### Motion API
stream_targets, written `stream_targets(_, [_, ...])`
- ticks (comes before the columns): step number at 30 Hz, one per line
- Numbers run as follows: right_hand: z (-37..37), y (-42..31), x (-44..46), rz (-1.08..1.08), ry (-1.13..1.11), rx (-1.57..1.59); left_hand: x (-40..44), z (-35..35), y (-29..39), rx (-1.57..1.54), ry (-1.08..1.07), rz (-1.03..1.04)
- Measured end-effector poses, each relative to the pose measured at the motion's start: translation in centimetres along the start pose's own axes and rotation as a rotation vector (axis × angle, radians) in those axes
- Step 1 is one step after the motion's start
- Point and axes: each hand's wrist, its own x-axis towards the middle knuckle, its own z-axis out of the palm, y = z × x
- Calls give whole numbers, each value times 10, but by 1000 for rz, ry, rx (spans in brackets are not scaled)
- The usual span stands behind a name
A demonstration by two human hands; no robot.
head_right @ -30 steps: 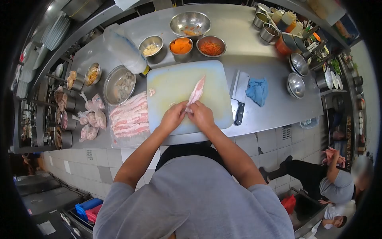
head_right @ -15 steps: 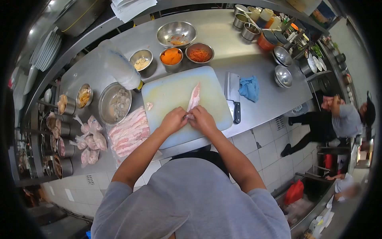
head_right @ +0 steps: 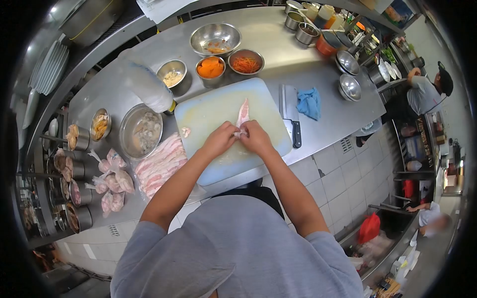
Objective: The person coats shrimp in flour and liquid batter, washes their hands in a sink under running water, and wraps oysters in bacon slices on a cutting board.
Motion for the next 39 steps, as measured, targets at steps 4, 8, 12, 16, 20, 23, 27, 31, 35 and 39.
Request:
stream_targets(4, [-2, -8, -15, -243, 149, -28, 12, 1, -9, -54, -54, -75])
stream_targets(8, [1, 5, -10, -358, 172, -79, 18, 9, -19, -36, 14, -86])
stream_targets(12, [-1, 13, -4, -387, 179, -90, 9, 1, 4, -20, 10, -131])
stream_targets(16, [-1, 17, -5, -426, 130, -98, -1, 7, 15, 87, -4, -137])
stream_targets(20, [-2, 16, -7, -477, 144, -98, -7, 21, 16, 136, 69, -155])
stream_targets(23, [-1, 19, -8, -445, 94, -118, -8, 23, 18, 155, 97, -136])
stream_targets(27, [-2, 22, -6, -419, 67, -115, -11, 23, 16, 188, 83, -99])
stream_targets(31, [-5, 31, 9, -297, -4, -2, -10, 12, 34, 69, 189, -105])
stream_targets(35, [-14, 29, 17, -43, -80, 226, -7, 11, 20, 149, 147, 29])
stream_targets(39, [-18, 10, 6, -35, -56, 211, 4, 7, 10, 151, 111, -17])
